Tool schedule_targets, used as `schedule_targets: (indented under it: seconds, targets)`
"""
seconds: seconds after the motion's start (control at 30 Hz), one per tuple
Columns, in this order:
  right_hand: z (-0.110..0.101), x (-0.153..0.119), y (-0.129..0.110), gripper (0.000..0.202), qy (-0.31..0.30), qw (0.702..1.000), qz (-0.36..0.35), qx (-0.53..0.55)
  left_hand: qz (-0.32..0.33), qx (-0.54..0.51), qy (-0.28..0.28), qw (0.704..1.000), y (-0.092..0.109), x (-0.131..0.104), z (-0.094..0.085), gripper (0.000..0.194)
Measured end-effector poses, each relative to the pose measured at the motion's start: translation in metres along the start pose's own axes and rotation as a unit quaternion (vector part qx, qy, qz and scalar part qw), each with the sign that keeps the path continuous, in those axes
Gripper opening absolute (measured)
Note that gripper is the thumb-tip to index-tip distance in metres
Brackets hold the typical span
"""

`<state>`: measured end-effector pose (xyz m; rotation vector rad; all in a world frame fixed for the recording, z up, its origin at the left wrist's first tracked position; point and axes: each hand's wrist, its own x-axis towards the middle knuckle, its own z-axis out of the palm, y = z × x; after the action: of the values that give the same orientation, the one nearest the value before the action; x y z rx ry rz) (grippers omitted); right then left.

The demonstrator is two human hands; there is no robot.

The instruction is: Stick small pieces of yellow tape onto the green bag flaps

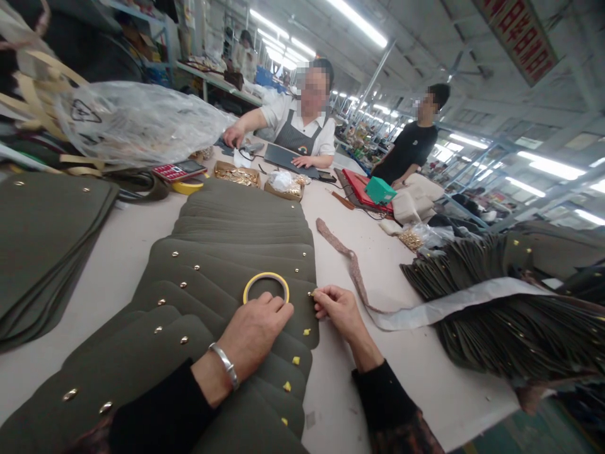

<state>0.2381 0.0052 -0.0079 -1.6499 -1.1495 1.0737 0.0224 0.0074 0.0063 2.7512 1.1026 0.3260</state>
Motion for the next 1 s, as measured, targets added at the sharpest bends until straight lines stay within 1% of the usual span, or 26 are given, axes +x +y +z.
schedule_targets:
  seconds: [0.07, 0.2, 0.37, 0.43, 0.5, 0.53, 0.57, 0.63, 0.67, 0.7, 0.77, 0.83, 0.9, 0.97, 1.0]
  targets:
    - [0.002, 0.001, 0.000, 0.027, -0.005, 0.999, -0.014, -0.047, -0.001, -0.007, -0.012, 1.000, 0.000, 0.001, 0.000, 0.013]
    - [0.006, 0.003, -0.003, 0.022, -0.010, 0.987, -0.047, -0.153, -0.004, -0.014, -0.011, 1.000, 0.001, 0.000, 0.000, 0.013]
    - [0.010, 0.008, -0.008, 0.017, -0.004, 0.951, -0.132, -0.280, -0.004, -0.010, -0.002, 1.000, 0.000, -0.001, 0.001, 0.012]
    - [0.009, 0.008, -0.009, 0.013, -0.004, 0.941, -0.140, -0.307, -0.005, -0.007, -0.001, 1.000, 0.000, -0.002, 0.002, 0.013]
    - [0.006, 0.005, -0.009, 0.021, 0.010, 0.937, -0.146, -0.317, -0.009, -0.002, 0.000, 1.000, 0.000, -0.003, 0.003, 0.014]
    - [0.004, 0.003, -0.008, 0.025, 0.027, 0.934, -0.161, -0.319, -0.012, 0.000, 0.002, 1.000, -0.001, -0.003, 0.004, 0.014]
    - [0.001, 0.000, -0.007, 0.025, 0.046, 0.927, -0.187, -0.322, -0.012, 0.001, 0.003, 1.000, 0.000, -0.003, 0.004, 0.015]
    - [-0.003, -0.005, -0.004, 0.014, 0.062, 0.899, -0.268, -0.340, -0.015, 0.004, 0.004, 1.000, 0.000, -0.003, 0.004, 0.016]
    - [-0.005, -0.007, -0.003, 0.011, 0.052, 0.879, -0.312, -0.356, -0.015, 0.005, 0.004, 1.000, 0.000, -0.003, 0.004, 0.016]
    - [-0.005, -0.009, -0.002, 0.014, 0.032, 0.857, -0.349, -0.379, -0.016, 0.008, 0.004, 1.000, 0.000, -0.003, 0.003, 0.017]
    - [-0.004, -0.010, -0.001, 0.018, -0.013, 0.813, -0.391, -0.432, -0.018, 0.011, 0.005, 1.000, 0.000, -0.003, 0.003, 0.018]
    - [-0.001, -0.007, -0.004, 0.018, -0.039, 0.783, -0.390, -0.483, -0.016, 0.014, 0.007, 1.000, -0.001, -0.003, 0.003, 0.019]
    - [0.004, -0.003, -0.010, 0.018, -0.048, 0.775, -0.362, -0.515, -0.012, 0.019, 0.009, 1.000, -0.001, -0.003, 0.004, 0.019]
    - [0.008, 0.002, -0.018, 0.018, -0.060, 0.790, -0.316, -0.522, -0.006, 0.028, 0.010, 1.000, -0.002, -0.002, 0.004, 0.019]
    - [0.010, 0.005, -0.023, 0.018, -0.068, 0.807, -0.282, -0.515, -0.002, 0.032, 0.011, 0.999, -0.002, -0.002, 0.004, 0.019]
